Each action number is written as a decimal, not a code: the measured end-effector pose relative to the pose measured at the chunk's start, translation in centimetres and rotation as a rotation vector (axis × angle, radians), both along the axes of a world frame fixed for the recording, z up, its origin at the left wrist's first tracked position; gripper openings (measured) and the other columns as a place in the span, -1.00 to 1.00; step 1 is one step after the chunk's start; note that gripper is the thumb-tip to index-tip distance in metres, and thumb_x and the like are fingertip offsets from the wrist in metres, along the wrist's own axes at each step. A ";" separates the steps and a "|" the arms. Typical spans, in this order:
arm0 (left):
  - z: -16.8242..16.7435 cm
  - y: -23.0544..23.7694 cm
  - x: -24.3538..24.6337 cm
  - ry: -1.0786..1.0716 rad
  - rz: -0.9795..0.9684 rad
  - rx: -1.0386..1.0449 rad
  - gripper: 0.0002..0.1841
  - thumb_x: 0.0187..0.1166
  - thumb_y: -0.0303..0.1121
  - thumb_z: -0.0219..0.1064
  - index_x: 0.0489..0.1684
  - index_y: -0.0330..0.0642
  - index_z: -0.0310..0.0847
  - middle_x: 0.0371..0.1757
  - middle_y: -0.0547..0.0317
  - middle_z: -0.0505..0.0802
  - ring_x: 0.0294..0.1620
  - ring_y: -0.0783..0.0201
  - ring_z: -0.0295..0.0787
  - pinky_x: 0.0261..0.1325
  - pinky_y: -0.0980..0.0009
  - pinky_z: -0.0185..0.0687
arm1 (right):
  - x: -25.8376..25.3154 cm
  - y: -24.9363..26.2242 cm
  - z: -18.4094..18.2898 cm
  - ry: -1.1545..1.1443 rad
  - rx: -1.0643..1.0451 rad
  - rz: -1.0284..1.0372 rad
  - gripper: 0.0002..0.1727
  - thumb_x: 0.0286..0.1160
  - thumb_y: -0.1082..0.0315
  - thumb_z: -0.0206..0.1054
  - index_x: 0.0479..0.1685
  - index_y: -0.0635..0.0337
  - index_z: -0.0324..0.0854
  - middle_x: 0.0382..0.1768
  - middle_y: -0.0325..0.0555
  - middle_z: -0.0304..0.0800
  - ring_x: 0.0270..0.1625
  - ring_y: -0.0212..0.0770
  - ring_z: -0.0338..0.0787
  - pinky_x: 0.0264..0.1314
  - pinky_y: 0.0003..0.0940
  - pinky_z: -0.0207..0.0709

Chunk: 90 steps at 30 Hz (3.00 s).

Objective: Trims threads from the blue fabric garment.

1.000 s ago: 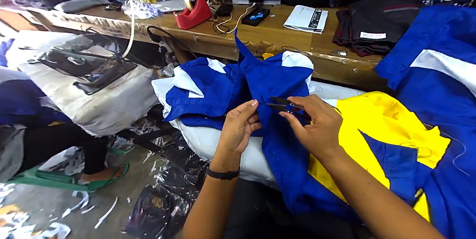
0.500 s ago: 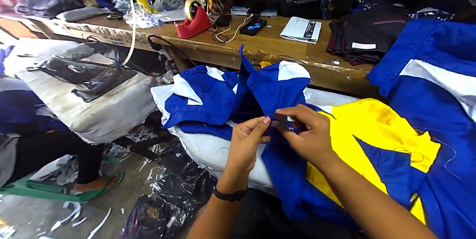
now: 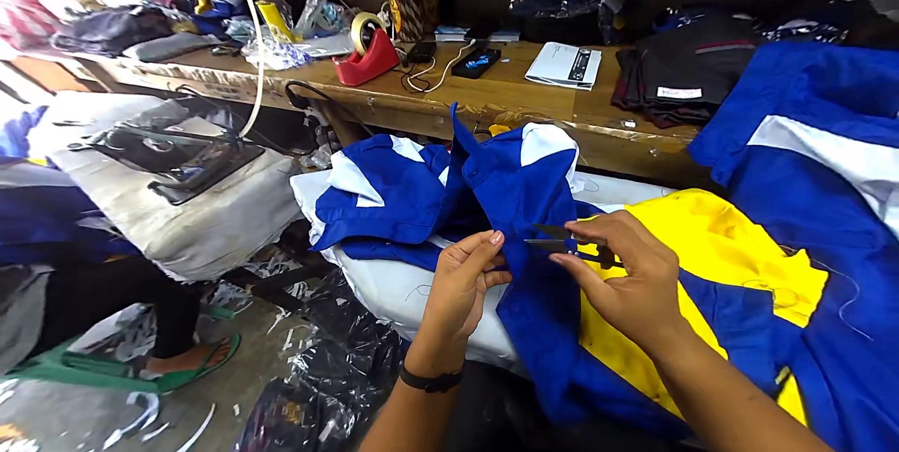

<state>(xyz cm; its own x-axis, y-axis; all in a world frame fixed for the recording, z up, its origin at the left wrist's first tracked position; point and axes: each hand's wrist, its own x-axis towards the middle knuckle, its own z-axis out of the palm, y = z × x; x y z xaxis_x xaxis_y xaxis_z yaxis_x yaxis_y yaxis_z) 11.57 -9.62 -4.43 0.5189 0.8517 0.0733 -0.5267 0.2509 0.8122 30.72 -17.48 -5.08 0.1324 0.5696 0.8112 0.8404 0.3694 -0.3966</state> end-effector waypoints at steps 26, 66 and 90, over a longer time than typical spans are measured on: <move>0.3 -1.4 -0.2 0.079 -0.032 0.157 -0.72 0.68 -0.53 0.13 -0.25 -0.27 0.84 -0.30 0.15 0.92 -0.30 0.38 0.89 -0.17 0.42 0.85 | 1.7 -1.1 1.8 -0.104 -0.028 0.092 -0.71 0.47 0.02 0.46 -0.14 0.02 0.92 -0.11 -0.28 0.91 -0.14 -0.40 0.76 -0.10 -0.28 0.45; -2.1 -2.8 1.3 0.176 0.139 0.417 -0.96 0.44 -0.60 0.45 -0.27 -0.31 0.79 -0.34 0.23 0.91 -0.29 0.46 0.85 -0.06 0.49 0.81 | -0.8 -5.0 -1.0 0.769 -0.601 0.829 -0.52 0.86 -0.13 -0.06 -0.20 -0.01 0.59 -0.54 -0.59 0.37 -0.56 -0.73 0.29 -0.54 -0.80 0.11; -3.5 -3.4 2.0 0.090 0.159 0.540 -0.91 0.54 -0.45 0.45 -0.24 -0.24 0.88 -0.19 0.29 0.84 -0.10 0.51 0.71 0.06 0.57 0.64 | -2.4 -5.1 -2.6 1.148 -0.669 1.021 -0.53 0.84 -0.13 0.00 -0.41 -0.08 0.49 -0.70 -0.58 0.18 -0.74 -0.73 0.13 -0.73 -0.83 -0.02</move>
<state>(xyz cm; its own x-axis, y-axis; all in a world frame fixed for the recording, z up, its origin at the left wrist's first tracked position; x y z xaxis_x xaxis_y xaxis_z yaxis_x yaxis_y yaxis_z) 13.52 -13.03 -7.89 0.4114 0.7740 0.4813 -0.4471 -0.2888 0.8466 28.30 -22.62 -7.70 -0.1728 0.9721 0.1587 -0.4390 0.0682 -0.8959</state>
